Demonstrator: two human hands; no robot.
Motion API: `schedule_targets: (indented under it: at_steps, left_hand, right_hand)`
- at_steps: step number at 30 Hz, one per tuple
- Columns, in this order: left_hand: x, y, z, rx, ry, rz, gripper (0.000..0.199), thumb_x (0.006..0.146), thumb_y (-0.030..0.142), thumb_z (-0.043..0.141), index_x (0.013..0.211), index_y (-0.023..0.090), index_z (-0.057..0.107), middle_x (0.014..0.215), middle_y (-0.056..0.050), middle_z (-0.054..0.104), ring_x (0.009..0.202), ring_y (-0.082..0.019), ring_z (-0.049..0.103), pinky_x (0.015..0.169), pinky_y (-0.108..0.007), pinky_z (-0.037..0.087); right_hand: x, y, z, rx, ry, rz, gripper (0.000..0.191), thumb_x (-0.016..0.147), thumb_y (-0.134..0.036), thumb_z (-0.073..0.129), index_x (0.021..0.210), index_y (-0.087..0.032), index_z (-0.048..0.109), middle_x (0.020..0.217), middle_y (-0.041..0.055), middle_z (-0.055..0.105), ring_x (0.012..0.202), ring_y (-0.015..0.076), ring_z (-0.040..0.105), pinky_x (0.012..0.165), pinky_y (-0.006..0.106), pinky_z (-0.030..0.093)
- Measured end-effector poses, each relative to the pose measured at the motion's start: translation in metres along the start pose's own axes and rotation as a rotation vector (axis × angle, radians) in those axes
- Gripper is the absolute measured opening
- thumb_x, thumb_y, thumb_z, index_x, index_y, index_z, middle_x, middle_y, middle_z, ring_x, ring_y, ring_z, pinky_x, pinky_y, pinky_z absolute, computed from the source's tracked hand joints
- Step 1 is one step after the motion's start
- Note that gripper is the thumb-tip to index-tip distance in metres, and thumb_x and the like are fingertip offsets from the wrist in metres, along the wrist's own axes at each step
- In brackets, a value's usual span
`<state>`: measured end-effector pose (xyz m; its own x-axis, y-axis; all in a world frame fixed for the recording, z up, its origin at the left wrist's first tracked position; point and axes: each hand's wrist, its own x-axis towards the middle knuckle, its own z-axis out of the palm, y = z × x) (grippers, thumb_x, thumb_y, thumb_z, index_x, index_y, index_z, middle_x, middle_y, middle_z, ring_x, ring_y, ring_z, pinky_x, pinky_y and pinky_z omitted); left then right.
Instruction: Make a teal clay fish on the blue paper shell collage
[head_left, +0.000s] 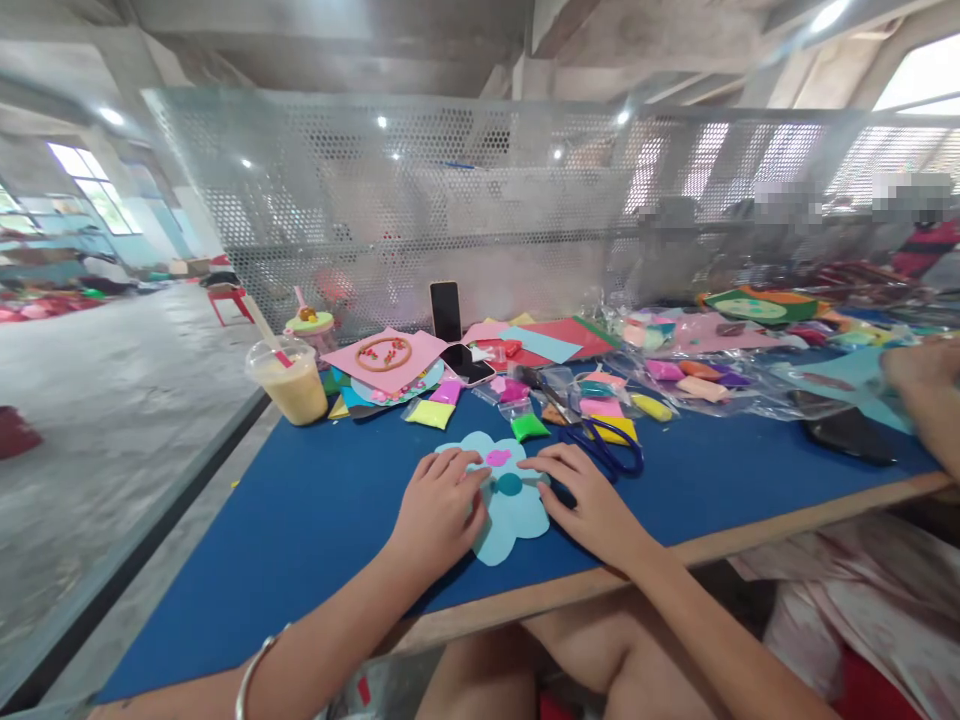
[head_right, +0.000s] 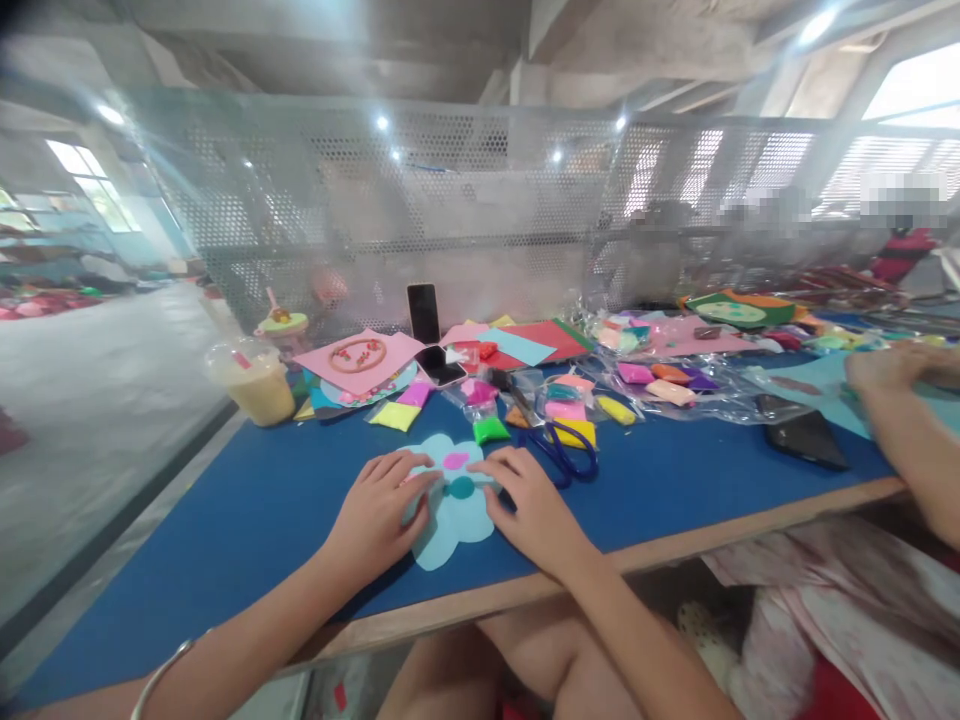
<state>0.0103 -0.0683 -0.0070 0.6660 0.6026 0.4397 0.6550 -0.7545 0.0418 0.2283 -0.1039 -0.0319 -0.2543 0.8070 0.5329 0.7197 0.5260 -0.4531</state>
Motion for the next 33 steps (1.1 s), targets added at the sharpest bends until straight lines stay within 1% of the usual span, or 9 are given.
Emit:
schedule_targets:
  at_steps: [5, 9, 11, 14, 16, 19, 23, 28, 33]
  left_hand:
    - [0.001, -0.004, -0.013, -0.021, 0.132, -0.108, 0.027, 0.088, 0.019, 0.045, 0.107, 0.022, 0.064, 0.111, -0.006, 0.064, 0.105, -0.025, 0.055, 0.086, -0.042, 0.043]
    - [0.003, -0.013, -0.028, -0.023, 0.174, -0.143, 0.026, 0.088, 0.021, 0.045, 0.105, 0.023, 0.064, 0.111, -0.006, 0.063, 0.105, -0.025, 0.055, 0.086, -0.042, 0.043]
    - [0.006, -0.021, -0.033, -0.048, 0.167, -0.173, 0.025, 0.088, 0.022, 0.044, 0.102, 0.024, 0.065, 0.11, -0.005, 0.062, 0.104, -0.024, 0.055, 0.087, -0.041, 0.043]
    - [0.012, -0.036, -0.033, -0.083, 0.082, -0.187, 0.025, 0.088, 0.023, 0.044, 0.099, 0.024, 0.066, 0.109, -0.005, 0.062, 0.102, -0.023, 0.057, 0.087, -0.04, 0.045]
    - [0.018, -0.048, -0.028, -0.065, 0.009, -0.161, 0.025, 0.087, 0.023, 0.044, 0.098, 0.023, 0.067, 0.107, -0.005, 0.063, 0.102, -0.023, 0.057, 0.086, -0.04, 0.045]
    - [0.028, -0.067, -0.018, -0.031, -0.039, -0.137, 0.026, 0.086, 0.019, 0.044, 0.098, 0.021, 0.067, 0.105, -0.006, 0.064, 0.101, -0.024, 0.058, 0.086, -0.041, 0.046]
    - [0.036, -0.086, -0.01, -0.021, -0.029, -0.135, 0.027, 0.086, 0.015, 0.042, 0.097, 0.019, 0.067, 0.103, -0.007, 0.065, 0.098, -0.022, 0.059, 0.087, -0.039, 0.047]
    - [0.049, -0.094, -0.004, -0.013, -0.049, -0.078, 0.025, 0.085, 0.016, 0.044, 0.094, 0.019, 0.067, 0.101, -0.006, 0.067, 0.097, -0.021, 0.06, 0.087, -0.038, 0.047]
    - [0.083, -0.096, 0.007, 0.011, -0.08, -0.036, 0.024, 0.086, 0.018, 0.046, 0.093, 0.02, 0.068, 0.097, -0.005, 0.067, 0.092, -0.021, 0.059, 0.085, -0.036, 0.047]
  right_hand:
    - [0.01, 0.005, -0.007, 0.048, 0.042, 0.04, 0.029, 0.088, -0.016, 0.046, 0.112, -0.025, 0.059, 0.105, 0.0066, 0.059, 0.1, 0.0198, 0.056, 0.087, 0.035, 0.047]
    - [0.03, 0.011, -0.022, -0.014, 0.092, 0.065, 0.028, 0.086, -0.017, 0.047, 0.11, -0.025, 0.06, 0.108, 0.0061, 0.06, 0.101, 0.0209, 0.058, 0.088, 0.035, 0.048]
    - [0.045, 0.017, -0.031, -0.062, 0.12, 0.077, 0.03, 0.084, -0.018, 0.047, 0.111, -0.025, 0.059, 0.109, 0.0067, 0.061, 0.099, 0.0218, 0.06, 0.083, 0.035, 0.05]
    - [0.075, 0.033, -0.041, -0.163, 0.065, 0.081, 0.035, 0.083, -0.018, 0.047, 0.116, -0.025, 0.057, 0.117, 0.0081, 0.059, 0.097, 0.0232, 0.061, 0.076, 0.035, 0.052]
    - [0.097, 0.051, -0.043, -0.205, 0.029, 0.085, 0.04, 0.08, -0.013, 0.046, 0.117, -0.024, 0.057, 0.12, 0.008, 0.058, 0.105, 0.0239, 0.058, 0.085, 0.037, 0.049]
    - [0.123, 0.082, -0.036, -0.235, 0.013, 0.089, 0.052, 0.074, -0.009, 0.048, 0.126, -0.019, 0.052, 0.129, 0.0127, 0.054, 0.118, 0.0294, 0.049, 0.095, 0.044, 0.042]
    - [0.134, 0.113, -0.017, -0.256, -0.055, 0.098, 0.066, 0.068, -0.004, 0.051, 0.133, -0.015, 0.046, 0.134, 0.0166, 0.05, 0.12, 0.0317, 0.047, 0.093, 0.044, 0.042]
    - [0.127, 0.123, -0.001, -0.259, -0.121, 0.096, 0.063, 0.074, -0.006, 0.05, 0.136, -0.014, 0.043, 0.126, 0.0168, 0.055, 0.112, 0.029, 0.053, 0.089, 0.041, 0.044]
    - [0.124, 0.124, 0.001, -0.268, -0.111, 0.102, 0.056, 0.077, -0.008, 0.051, 0.132, -0.017, 0.047, 0.123, 0.0151, 0.054, 0.109, 0.0267, 0.053, 0.089, 0.04, 0.044]
